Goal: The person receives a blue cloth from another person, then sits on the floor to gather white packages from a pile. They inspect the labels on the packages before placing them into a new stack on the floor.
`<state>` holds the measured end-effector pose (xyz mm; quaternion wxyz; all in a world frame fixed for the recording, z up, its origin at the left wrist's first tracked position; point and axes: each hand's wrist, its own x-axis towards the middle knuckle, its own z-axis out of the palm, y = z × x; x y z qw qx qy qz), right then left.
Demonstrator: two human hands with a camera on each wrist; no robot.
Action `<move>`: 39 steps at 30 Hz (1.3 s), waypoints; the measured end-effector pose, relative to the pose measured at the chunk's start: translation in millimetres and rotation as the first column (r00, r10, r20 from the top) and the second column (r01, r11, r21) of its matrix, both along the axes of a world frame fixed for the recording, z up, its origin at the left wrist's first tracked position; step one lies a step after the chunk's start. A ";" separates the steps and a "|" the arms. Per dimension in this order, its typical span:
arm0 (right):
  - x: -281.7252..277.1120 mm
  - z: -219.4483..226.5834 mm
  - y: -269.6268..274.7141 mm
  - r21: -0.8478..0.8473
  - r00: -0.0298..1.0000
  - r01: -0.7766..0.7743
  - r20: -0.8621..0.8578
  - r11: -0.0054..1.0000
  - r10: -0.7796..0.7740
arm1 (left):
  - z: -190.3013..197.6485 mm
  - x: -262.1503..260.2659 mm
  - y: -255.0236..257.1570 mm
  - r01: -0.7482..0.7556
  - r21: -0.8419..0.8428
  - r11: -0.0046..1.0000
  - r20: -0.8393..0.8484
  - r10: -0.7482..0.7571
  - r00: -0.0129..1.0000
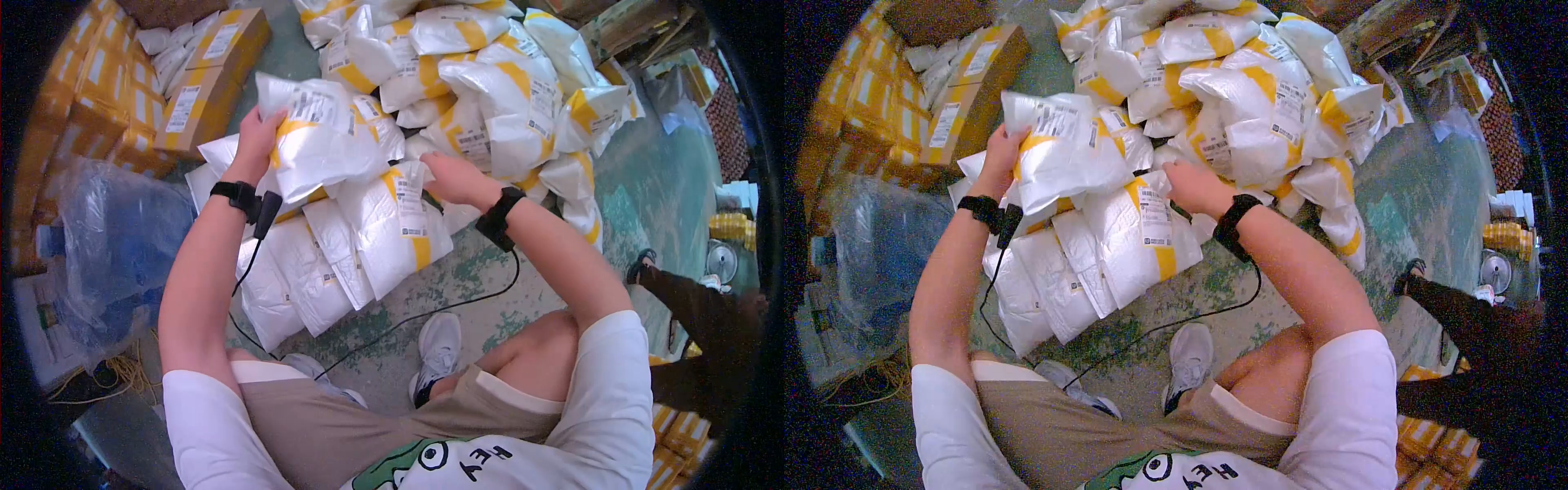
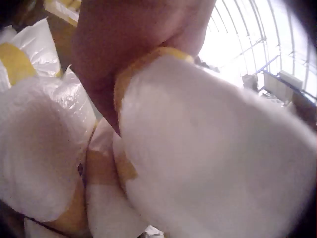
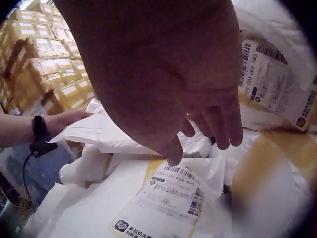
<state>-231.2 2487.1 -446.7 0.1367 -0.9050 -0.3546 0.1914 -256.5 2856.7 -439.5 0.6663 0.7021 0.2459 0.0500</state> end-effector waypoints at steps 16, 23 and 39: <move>31.4 16.0 -13.8 0.041 0.986 0.166 0.008 0.985 -0.167 | -36.4 -7.0 -27.7 0.165 0.124 0.979 -0.165 -0.144 0.976; 37.1 47.5 -20.8 0.046 0.989 0.037 -0.145 0.998 -0.030 | -0.1 -37.2 9.1 0.210 0.353 0.912 -0.201 -0.146 0.969; -83.6 -104.7 -103.7 -0.090 -0.011 0.967 -0.948 0.238 -0.317 | 79.2 -140.4 68.0 0.362 0.377 0.852 -0.378 -0.215 0.900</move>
